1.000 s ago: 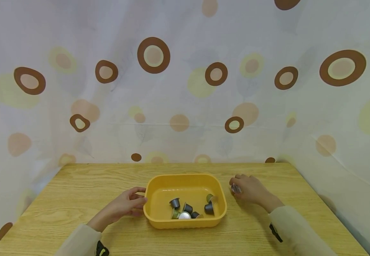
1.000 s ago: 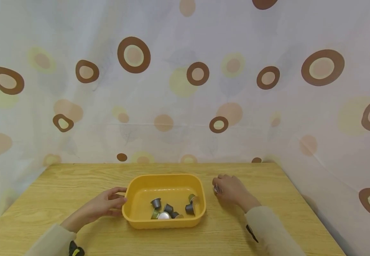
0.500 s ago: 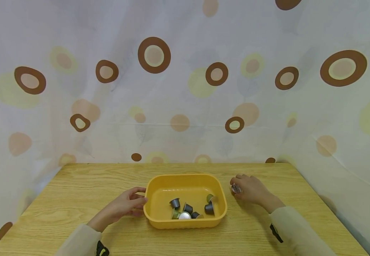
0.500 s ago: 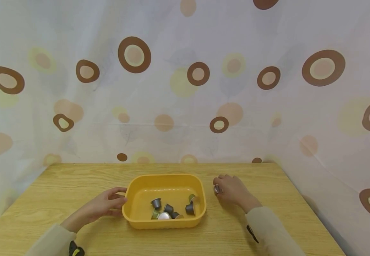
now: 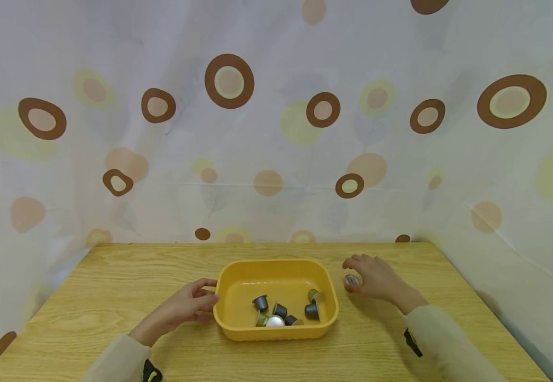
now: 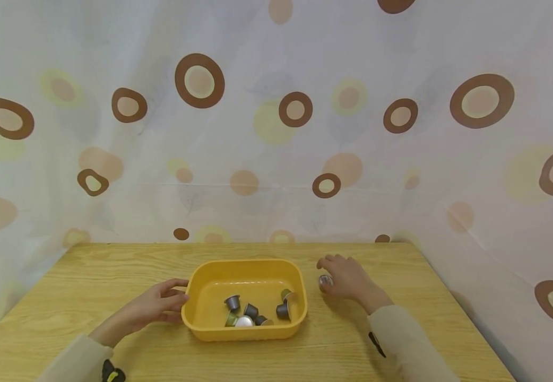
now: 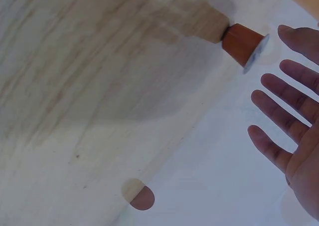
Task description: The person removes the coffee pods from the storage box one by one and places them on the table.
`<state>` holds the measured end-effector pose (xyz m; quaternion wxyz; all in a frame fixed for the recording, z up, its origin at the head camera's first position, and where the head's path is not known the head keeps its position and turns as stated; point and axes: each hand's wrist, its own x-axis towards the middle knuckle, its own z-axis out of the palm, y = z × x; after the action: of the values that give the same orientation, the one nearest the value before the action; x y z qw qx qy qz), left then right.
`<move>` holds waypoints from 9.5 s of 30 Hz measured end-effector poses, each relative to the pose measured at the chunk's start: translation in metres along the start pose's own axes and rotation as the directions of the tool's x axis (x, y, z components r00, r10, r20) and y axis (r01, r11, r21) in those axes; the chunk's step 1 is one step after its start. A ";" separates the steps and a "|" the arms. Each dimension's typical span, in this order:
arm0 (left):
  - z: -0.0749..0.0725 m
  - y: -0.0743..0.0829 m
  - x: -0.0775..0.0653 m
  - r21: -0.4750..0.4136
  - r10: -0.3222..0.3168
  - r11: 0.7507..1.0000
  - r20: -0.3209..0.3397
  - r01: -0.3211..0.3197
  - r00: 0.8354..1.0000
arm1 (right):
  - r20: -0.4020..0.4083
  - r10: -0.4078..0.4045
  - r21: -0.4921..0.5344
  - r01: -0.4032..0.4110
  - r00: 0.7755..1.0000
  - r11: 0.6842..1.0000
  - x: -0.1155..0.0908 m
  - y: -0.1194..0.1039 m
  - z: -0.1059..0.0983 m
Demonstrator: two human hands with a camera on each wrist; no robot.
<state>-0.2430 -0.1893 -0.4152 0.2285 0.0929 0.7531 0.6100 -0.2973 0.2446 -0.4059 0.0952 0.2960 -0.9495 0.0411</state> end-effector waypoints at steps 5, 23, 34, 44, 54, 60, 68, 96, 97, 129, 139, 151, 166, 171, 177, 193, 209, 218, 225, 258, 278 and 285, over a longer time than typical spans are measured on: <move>0.001 0.001 -0.001 -0.003 0.008 1.000 0.007 -0.008 1.000 | -0.027 -0.028 -0.008 0.028 0.999 1.000 0.005 -0.005 -0.008; 0.001 0.000 -0.001 0.000 0.019 1.000 0.003 -0.019 1.000 | -0.090 -0.183 -0.097 0.174 0.979 0.980 0.026 -0.044 -0.030; 0.000 -0.002 0.000 -0.009 0.015 1.000 0.005 -0.014 1.000 | -0.053 -0.274 -0.094 0.268 0.960 0.959 0.031 -0.067 -0.026; 0.000 -0.001 0.000 0.004 0.009 1.000 -0.006 -0.009 1.000 | 0.041 -0.295 -0.091 0.298 0.955 0.950 0.030 -0.075 -0.020; 0.001 -0.002 0.000 -0.002 0.005 1.000 -0.013 -0.005 1.000 | 0.076 -0.325 -0.075 0.330 0.943 0.941 0.028 -0.076 -0.011; 0.000 -0.003 0.001 -0.003 0.001 1.000 -0.017 -0.001 1.000 | 0.100 -0.337 -0.093 0.346 0.936 0.934 0.027 -0.078 -0.007; -0.001 -0.004 0.002 -0.004 0.007 1.000 -0.007 -0.007 1.000 | 0.106 -0.338 -0.118 0.349 0.935 0.930 0.028 -0.078 -0.003; -0.001 -0.005 0.002 -0.004 0.006 1.000 -0.010 -0.006 1.000 | 0.057 -0.368 -0.155 0.372 0.928 0.915 0.032 -0.080 0.004; -0.001 -0.004 0.002 -0.004 0.003 1.000 -0.013 -0.003 1.000 | 0.054 -0.369 -0.152 0.373 0.928 0.915 0.033 -0.080 0.004; 0.001 -0.002 0.000 0.012 0.024 1.000 -0.016 -0.023 1.000 | 0.065 -0.321 -0.138 0.327 0.945 0.935 0.035 -0.078 0.004; 0.001 -0.003 0.001 0.019 0.010 1.000 -0.037 -0.009 0.999 | 0.062 -0.300 -0.210 0.306 0.952 0.928 0.036 -0.078 0.006; 0.002 -0.003 0.001 0.032 0.010 0.999 -0.039 -0.009 0.999 | 0.104 -0.246 -0.157 0.260 0.964 0.953 0.037 -0.079 0.004; 0.002 -0.002 0.001 0.032 0.003 0.999 -0.041 -0.001 0.999 | 0.029 -0.305 -0.148 0.306 0.952 0.940 0.038 -0.075 -0.014; 0.001 -0.003 0.001 0.030 0.006 1.000 -0.032 -0.005 0.999 | -0.025 -0.318 -0.149 0.311 0.948 0.939 0.039 -0.071 -0.020; 0.001 -0.002 0.001 0.033 0.007 0.999 -0.032 -0.006 0.999 | -0.051 -0.314 -0.137 0.305 0.948 0.943 0.039 -0.067 -0.028; 0.002 -0.003 0.002 0.033 0.001 0.999 -0.043 0.000 0.999 | -0.102 -0.248 -0.106 0.238 0.963 0.966 0.029 -0.048 -0.046; 0.002 -0.003 0.001 0.024 0.000 1.000 -0.035 0.001 0.999 | 0.008 -0.174 -0.067 0.174 0.985 0.982 0.006 -0.028 -0.032; 0.002 -0.002 0.001 0.013 -0.004 1.000 -0.030 0.004 1.000 | 0.051 -0.152 -0.004 0.152 0.987 0.988 -0.005 -0.025 -0.021; 0.002 -0.001 0.000 0.020 -0.005 1.000 -0.036 0.006 0.999 | 0.082 -0.157 0.035 0.155 0.984 0.987 -0.011 -0.022 -0.011; 0.001 -0.002 0.000 0.017 -0.006 1.000 -0.029 0.006 1.000 | 0.068 -0.195 0.054 0.192 0.978 0.980 -0.020 -0.024 -0.003; 0.002 -0.002 -0.002 0.014 0.002 1.000 -0.024 -0.002 1.000 | 0.046 -0.190 0.031 0.188 0.981 0.982 -0.019 -0.024 -0.007; 0.002 -0.002 -0.001 0.013 -0.005 1.000 -0.027 0.006 1.000 | 0.029 -0.195 0.038 0.194 0.980 0.980 -0.013 -0.026 -0.017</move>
<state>-0.2411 -0.1885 -0.4169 0.2193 0.0841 0.7603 0.6056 -0.2692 0.2333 -0.3913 0.0781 0.3898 -0.9166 0.0436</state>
